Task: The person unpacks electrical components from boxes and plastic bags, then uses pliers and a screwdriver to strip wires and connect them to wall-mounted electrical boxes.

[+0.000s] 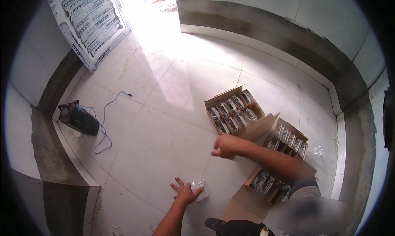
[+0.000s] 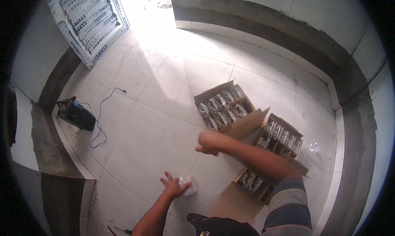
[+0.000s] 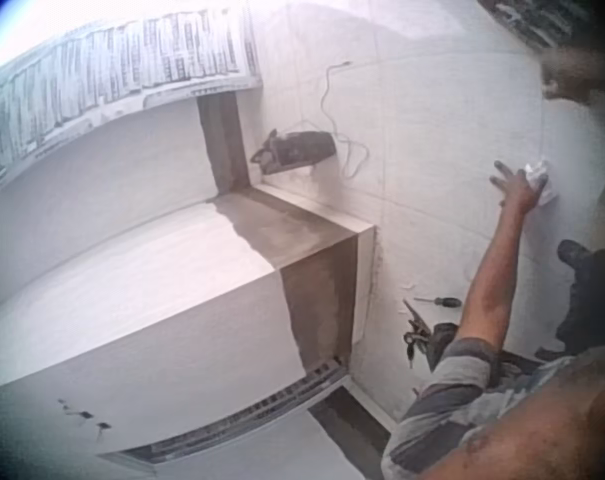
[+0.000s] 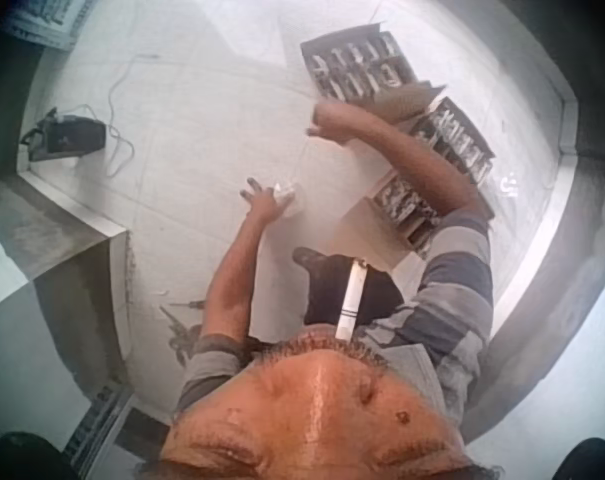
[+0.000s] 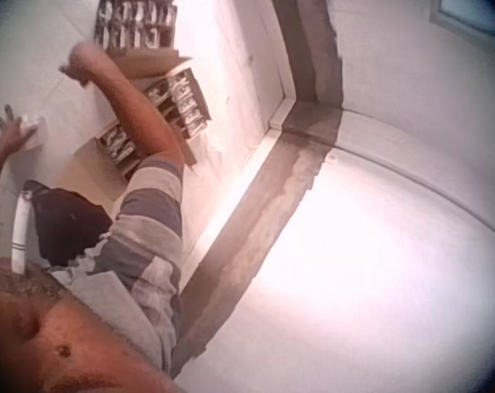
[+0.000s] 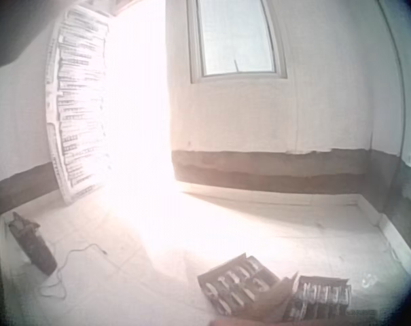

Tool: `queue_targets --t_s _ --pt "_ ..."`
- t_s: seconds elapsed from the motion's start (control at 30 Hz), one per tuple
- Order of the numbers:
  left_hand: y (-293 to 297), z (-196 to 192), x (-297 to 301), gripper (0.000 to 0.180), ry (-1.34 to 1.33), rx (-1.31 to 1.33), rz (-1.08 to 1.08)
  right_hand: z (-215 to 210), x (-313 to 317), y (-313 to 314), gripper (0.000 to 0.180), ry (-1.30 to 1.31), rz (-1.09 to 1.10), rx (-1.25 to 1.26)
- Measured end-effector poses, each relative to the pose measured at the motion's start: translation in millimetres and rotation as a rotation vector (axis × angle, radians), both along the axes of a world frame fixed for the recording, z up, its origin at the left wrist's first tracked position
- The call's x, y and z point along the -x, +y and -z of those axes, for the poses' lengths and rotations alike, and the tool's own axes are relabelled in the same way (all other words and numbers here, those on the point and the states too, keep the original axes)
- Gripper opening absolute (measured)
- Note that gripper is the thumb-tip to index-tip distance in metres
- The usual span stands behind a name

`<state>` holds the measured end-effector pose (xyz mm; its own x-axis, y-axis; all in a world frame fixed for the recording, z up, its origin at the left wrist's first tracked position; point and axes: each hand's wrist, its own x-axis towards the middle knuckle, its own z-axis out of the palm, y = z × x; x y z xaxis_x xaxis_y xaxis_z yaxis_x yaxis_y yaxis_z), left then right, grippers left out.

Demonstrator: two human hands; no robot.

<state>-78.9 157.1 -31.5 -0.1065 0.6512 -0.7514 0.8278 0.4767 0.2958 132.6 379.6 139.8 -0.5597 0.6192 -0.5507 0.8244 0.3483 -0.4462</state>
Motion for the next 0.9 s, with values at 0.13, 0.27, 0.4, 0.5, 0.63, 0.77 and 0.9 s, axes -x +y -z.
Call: queue_targets --t_s 0.13,0.27,0.4,0.5,0.63,0.77,0.9 --pt "-2 26 3 0.094 0.005 -0.034 0.045 25 -24 78 0.029 0.520 0.144 -0.599" --pt "3 26 9 0.093 -0.020 -0.045 0.063 80 -108 147 0.022 -0.042 0.486 -0.570" --pt "4 20 6 0.092 -0.032 -0.044 0.039 109 -143 120 0.023 -0.042 0.714 -0.476" --pt "1 16 6 0.091 -0.045 -0.049 0.018 125 -129 105 0.019 -0.094 0.846 -0.602" --pt "-4 5 2 0.090 -0.031 -0.036 -0.021 158 -133 114 0.018 0.017 0.973 -0.615" --pt "4 -24 -3 0.091 -0.066 0.000 -0.057 178 -168 136 0.016 0.269 0.805 -1.106" --pt "7 -32 2 0.092 -0.087 -0.004 -0.078 138 -203 148 0.027 0.972 0.804 -0.767"
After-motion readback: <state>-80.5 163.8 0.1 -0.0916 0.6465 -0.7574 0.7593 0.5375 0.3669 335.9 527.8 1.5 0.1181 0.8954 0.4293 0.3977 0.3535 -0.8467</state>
